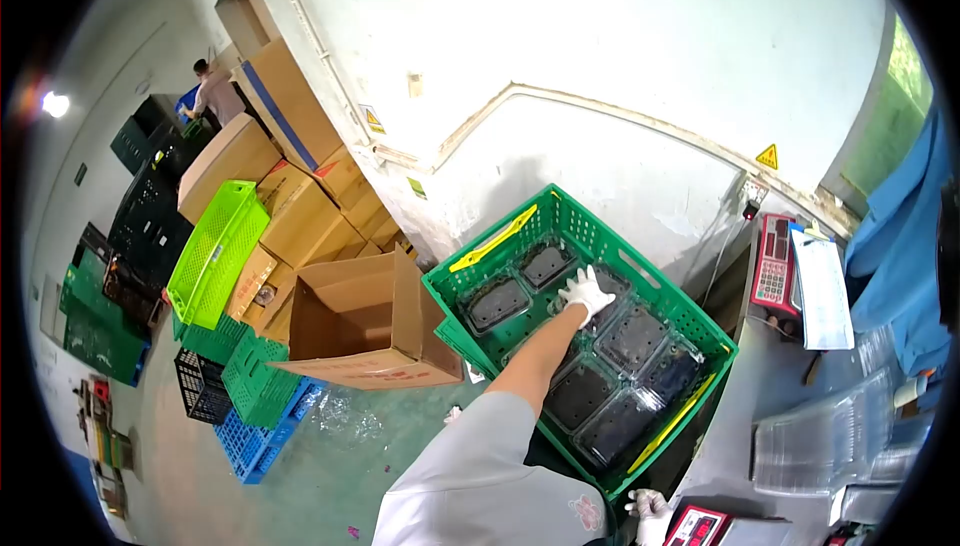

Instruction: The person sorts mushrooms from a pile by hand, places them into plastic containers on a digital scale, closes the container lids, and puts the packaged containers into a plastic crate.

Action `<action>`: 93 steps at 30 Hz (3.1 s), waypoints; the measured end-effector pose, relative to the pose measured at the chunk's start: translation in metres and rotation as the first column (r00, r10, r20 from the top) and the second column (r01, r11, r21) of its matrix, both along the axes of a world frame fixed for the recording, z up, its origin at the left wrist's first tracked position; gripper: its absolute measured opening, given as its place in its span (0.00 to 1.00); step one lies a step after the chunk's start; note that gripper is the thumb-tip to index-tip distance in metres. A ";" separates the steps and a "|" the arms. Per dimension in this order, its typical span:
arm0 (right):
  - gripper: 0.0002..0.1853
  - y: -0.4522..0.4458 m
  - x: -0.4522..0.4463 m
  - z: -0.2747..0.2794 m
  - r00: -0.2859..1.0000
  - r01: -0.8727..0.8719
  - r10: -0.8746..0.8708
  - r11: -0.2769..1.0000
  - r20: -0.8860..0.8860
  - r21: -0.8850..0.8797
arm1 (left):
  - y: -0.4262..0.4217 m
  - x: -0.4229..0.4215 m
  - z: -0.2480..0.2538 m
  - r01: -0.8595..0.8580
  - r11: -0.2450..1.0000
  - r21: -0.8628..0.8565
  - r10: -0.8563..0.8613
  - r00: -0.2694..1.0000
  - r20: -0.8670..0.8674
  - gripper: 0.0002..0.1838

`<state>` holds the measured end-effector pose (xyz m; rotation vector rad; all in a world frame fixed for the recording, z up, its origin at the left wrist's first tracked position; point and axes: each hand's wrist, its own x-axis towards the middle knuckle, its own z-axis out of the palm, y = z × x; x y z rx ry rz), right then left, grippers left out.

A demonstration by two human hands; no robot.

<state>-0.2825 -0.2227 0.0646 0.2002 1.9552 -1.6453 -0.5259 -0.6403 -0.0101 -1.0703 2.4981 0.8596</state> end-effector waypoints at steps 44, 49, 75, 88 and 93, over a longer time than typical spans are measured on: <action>0.15 0.116 0.172 0.046 0.919 0.359 -0.228 0.822 -0.322 0.442 | 0.387 0.386 0.324 0.136 -0.967 -0.215 0.211 -0.040 -0.977 0.20; 0.12 0.132 0.296 0.035 0.785 0.582 -0.538 0.474 -0.306 0.661 | 0.434 0.373 0.277 -0.034 -0.999 0.017 -0.012 -0.157 -0.988 0.23; 0.13 0.112 0.498 -0.025 0.166 0.664 -0.869 -0.251 -0.466 0.704 | 0.445 -0.065 0.225 0.580 -0.126 -0.805 -0.908 -0.393 -0.141 0.16; 0.48 0.219 0.504 -0.059 -0.011 0.700 -0.926 -0.277 -0.378 0.658 | 0.507 0.140 0.226 0.492 -0.033 -0.870 -0.493 -0.765 -0.414 0.07; 0.48 0.234 0.470 -0.089 0.024 0.700 -0.870 -0.337 -0.493 0.630 | 0.528 0.224 0.121 0.514 -0.385 -0.766 -0.604 -0.768 -0.212 0.10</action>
